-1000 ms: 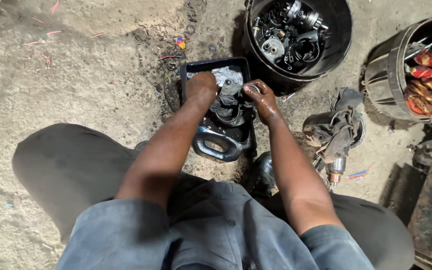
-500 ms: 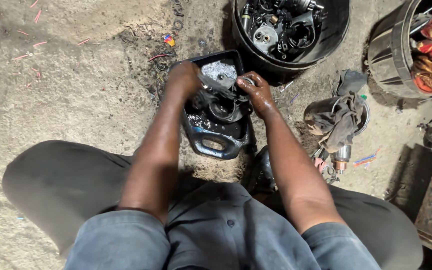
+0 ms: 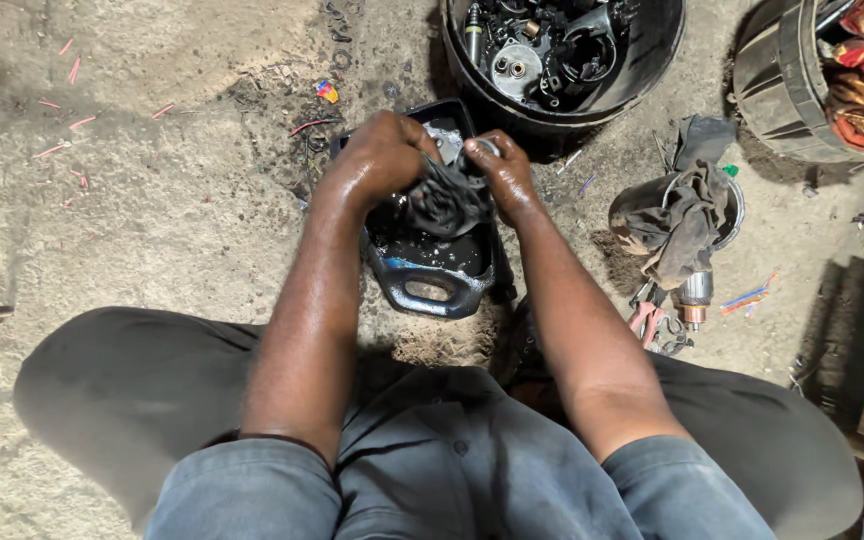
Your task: The person sits on the floor and scrubs a metal mechanical part in a black plastic container filled with soapy water. They use a cloth to wipe the part, rinse it, and place it on the floor before retrieving another part from a bucket.
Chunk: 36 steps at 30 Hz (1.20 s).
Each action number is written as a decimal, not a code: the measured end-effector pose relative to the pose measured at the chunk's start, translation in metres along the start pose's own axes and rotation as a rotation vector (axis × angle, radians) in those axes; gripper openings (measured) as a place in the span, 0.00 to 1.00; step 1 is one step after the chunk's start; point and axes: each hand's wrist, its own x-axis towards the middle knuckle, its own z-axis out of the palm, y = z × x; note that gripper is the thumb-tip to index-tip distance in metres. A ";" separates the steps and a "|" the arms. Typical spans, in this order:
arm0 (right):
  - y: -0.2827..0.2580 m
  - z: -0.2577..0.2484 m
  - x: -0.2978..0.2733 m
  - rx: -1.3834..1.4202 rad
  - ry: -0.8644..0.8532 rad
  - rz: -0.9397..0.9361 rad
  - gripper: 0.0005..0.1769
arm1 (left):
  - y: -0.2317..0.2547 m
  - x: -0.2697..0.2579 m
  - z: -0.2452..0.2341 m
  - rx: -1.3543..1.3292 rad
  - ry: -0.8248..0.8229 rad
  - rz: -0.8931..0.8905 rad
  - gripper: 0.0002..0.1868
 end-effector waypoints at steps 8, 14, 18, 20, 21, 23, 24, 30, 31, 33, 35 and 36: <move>-0.004 -0.004 -0.010 0.001 0.093 0.098 0.14 | -0.019 -0.002 -0.020 -0.149 0.146 -0.132 0.05; -0.009 0.000 -0.016 0.028 0.083 0.102 0.13 | -0.016 -0.001 -0.028 -0.151 0.263 -0.154 0.07; -0.006 -0.005 -0.016 0.055 0.071 0.062 0.13 | -0.029 0.013 -0.032 -0.207 0.378 -0.168 0.12; -0.003 -0.005 -0.016 0.049 0.082 0.063 0.13 | -0.046 0.029 -0.030 -0.117 0.354 -0.199 0.13; -0.003 -0.005 -0.015 0.045 0.087 0.061 0.13 | -0.057 0.041 -0.025 -0.040 0.318 -0.238 0.14; -0.002 -0.003 -0.014 0.020 0.092 0.057 0.14 | -0.081 0.071 -0.010 0.204 0.207 -0.229 0.13; -0.001 -0.004 -0.016 0.004 0.095 0.058 0.14 | -0.094 0.089 0.001 0.367 0.128 -0.182 0.13; 0.003 -0.008 -0.026 -0.085 0.063 -0.024 0.14 | -0.171 0.131 0.072 0.834 -0.121 0.066 0.31; 0.003 -0.009 -0.027 -0.076 0.070 -0.026 0.14 | -0.180 0.127 0.079 0.932 -0.206 0.091 0.32; 0.003 -0.009 -0.027 -0.054 0.079 -0.031 0.15 | -0.192 0.124 0.090 1.135 -0.305 0.098 0.28; 0.002 -0.011 -0.028 -0.023 0.052 -0.058 0.17 | -0.204 0.126 0.103 1.184 -0.272 0.068 0.24; 0.002 -0.011 -0.027 -0.005 0.042 -0.076 0.17 | -0.210 0.132 0.107 1.133 -0.183 0.040 0.22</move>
